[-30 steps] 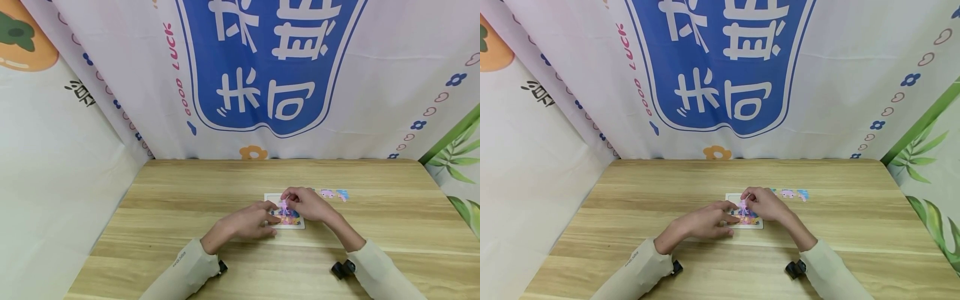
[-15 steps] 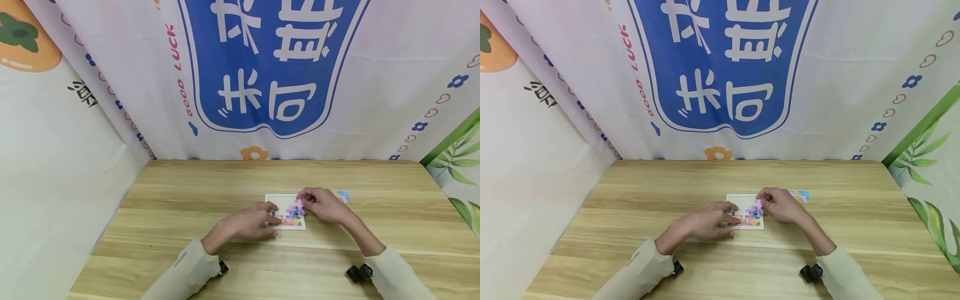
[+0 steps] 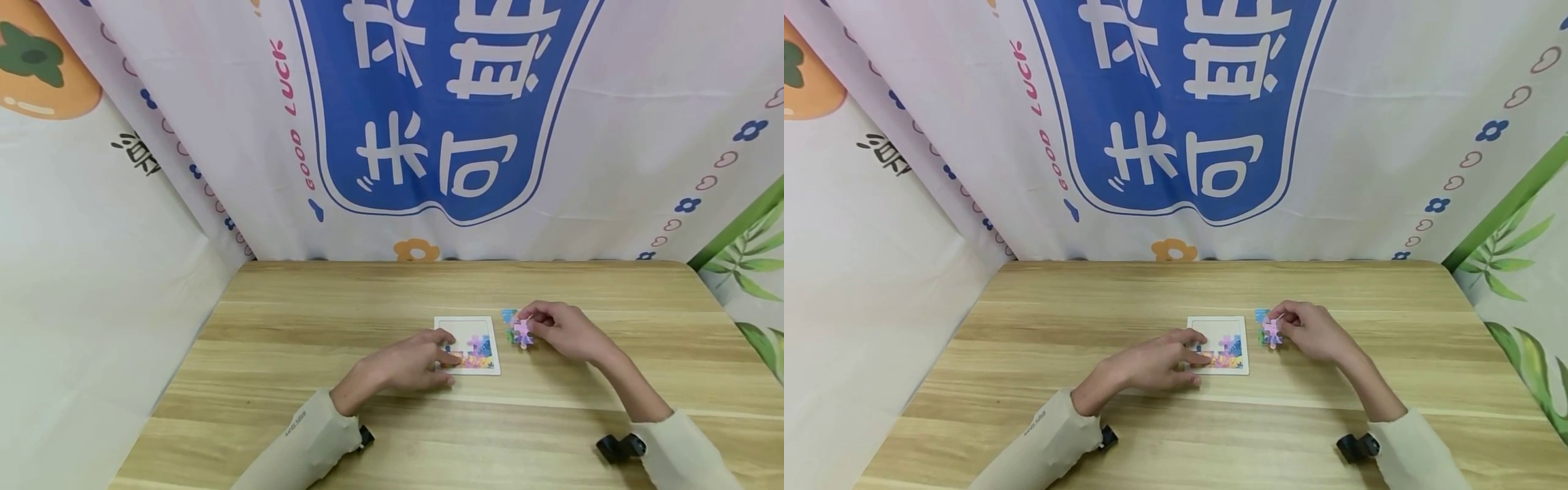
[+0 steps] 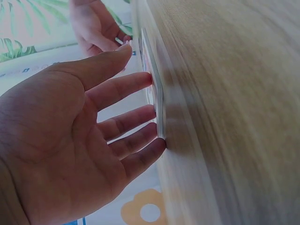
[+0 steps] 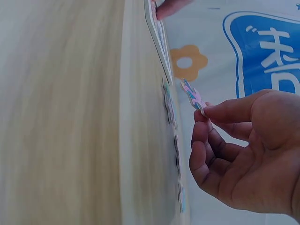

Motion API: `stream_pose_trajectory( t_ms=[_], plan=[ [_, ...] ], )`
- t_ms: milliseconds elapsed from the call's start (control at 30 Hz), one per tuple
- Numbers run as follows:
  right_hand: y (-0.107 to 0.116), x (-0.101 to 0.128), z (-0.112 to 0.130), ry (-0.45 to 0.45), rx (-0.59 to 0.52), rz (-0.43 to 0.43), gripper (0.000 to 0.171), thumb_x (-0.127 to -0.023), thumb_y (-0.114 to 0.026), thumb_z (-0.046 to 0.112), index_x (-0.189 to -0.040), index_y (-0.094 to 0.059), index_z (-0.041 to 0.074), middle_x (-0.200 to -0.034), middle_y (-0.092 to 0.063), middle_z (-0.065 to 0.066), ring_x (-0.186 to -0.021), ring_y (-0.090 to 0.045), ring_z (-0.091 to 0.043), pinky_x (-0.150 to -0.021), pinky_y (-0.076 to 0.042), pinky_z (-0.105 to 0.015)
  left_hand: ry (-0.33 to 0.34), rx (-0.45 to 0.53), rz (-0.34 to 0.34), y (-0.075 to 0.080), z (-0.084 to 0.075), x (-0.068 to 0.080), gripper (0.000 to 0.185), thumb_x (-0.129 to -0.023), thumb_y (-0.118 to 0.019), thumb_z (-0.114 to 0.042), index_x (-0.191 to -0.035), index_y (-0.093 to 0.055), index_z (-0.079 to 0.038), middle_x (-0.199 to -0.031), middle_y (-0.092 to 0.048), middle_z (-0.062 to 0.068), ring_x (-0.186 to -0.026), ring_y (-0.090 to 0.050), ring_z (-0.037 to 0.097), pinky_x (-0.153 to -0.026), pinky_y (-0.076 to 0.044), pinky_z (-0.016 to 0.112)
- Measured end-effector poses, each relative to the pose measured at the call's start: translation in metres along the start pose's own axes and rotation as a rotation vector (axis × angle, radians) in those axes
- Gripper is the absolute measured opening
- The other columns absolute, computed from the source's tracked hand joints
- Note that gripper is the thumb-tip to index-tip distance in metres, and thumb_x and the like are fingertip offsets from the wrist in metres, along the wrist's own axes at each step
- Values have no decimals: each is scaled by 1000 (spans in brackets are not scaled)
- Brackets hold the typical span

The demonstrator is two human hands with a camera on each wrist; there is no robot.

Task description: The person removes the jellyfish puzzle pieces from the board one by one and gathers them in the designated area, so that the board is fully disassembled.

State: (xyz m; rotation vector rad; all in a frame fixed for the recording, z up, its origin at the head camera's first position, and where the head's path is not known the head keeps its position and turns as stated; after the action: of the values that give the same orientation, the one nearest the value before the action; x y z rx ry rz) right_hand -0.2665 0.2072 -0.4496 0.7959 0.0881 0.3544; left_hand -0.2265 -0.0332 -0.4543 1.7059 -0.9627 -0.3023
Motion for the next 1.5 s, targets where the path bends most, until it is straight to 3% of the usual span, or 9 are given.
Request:
stream_pose_trajectory(
  t_ms=[433, 1067, 1233, 1500],
  plan=[
    [13, 16, -23, -30, 36, -28, 18, -104, -64, 3, -118, -75, 4, -100, -71, -6, -88, -57, -17, -70, -49, -23, 13, 11, 4, -3, 3, -1, 45, -107, -67, -40, -149, -65, -24, -166, -47, 3, -152, -47, 22, -124, -45, 39],
    [13, 11, -29, -41, 82, -22, 18, -104, -64, 4, -117, -76, 6, -103, -73, -8, -89, -58, -18, -73, -50, -26, 25, 33, 9, -1, 3, 0, 45, -107, -68, -40, -149, -66, -25, -165, -48, 2, -150, -48, 20, -121, -47, 37],
    [12, 10, -25, -22, 101, -34, 16, -99, -71, 4, -115, -76, 4, -102, -73, -7, -88, -59, -17, -72, -50, -24, 26, 34, 10, 0, 3, 1, 45, -107, -68, -40, -149, -66, -24, -165, -48, 2, -151, -47, 21, -123, -45, 39],
    [7, 11, -24, -51, 108, 26, 23, -91, -79, 1, -114, -74, 2, -98, -70, -7, -85, -57, -18, -68, -47, -24, 22, 32, 7, -1, 3, 1, 45, -107, -68, -41, -149, -65, -26, -165, -48, 1, -150, -48, 20, -122, -47, 37]
  ],
)
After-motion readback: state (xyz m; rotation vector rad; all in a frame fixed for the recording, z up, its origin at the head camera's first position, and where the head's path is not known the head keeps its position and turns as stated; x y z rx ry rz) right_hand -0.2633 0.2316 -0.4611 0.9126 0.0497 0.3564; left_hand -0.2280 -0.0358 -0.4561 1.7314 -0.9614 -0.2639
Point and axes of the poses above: each hand's wrist, its own x-axis away from the middle knuckle, its own y-axis out of the back of the hand, z = x × y, the point moved 8 cm from there along -x, towards the middle knuckle
